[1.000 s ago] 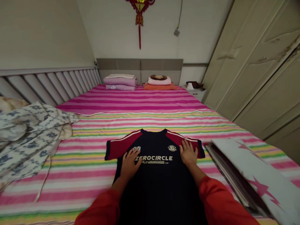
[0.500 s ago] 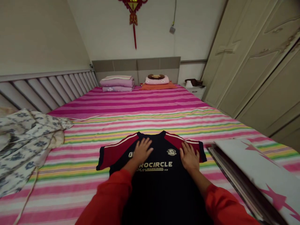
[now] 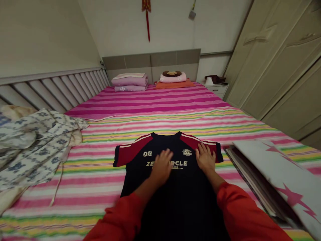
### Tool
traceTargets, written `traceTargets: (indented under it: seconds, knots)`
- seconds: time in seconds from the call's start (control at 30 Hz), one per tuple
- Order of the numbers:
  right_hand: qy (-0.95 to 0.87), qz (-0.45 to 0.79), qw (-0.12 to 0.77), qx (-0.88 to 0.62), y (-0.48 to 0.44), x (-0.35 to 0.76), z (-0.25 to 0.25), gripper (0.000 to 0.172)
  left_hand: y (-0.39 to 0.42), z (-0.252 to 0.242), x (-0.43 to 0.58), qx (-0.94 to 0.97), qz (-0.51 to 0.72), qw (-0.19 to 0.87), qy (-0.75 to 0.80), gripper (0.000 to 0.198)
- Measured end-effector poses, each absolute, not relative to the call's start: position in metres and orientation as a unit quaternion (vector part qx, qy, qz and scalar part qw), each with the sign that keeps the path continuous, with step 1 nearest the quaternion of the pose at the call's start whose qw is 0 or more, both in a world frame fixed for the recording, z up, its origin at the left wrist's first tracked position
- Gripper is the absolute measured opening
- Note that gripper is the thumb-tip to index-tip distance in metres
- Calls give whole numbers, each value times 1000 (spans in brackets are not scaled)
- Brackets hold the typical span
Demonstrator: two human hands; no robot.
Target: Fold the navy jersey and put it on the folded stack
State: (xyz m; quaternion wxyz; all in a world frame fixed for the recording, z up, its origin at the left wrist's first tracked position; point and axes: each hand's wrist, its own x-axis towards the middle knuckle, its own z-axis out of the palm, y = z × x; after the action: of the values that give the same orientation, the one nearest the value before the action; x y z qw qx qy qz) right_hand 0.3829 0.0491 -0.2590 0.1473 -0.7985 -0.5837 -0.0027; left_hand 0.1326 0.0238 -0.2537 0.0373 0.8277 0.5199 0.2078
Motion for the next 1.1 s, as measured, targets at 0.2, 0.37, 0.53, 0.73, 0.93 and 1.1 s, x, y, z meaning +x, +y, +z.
traceTargets:
  seconds: [0.2,0.37,0.53,0.73,0.93,1.1]
  knots:
    - [-586,18,144,-797,46,381,-255,52,12,-272,67,772,182,15,609,45]
    - [-586,49,139,-797,51,386,-246,51,8,-261,-34,675,138,-26,724,49]
    - [-584,70,135,-797,37,347,-228,53,-16,-256,15,652,172,-52,737,51]
    - [-803,111,180,-557,-18,243,-245,50,-31,-267,91,764,181,-11,620,48]
    - [-696,127,157,-689,-25,328,-251,48,-40,-274,21,720,157,-25,676,52]
    - [-576,137,228,-773,-45,416,-246,45,-59,-270,-18,652,211,21,728,52]
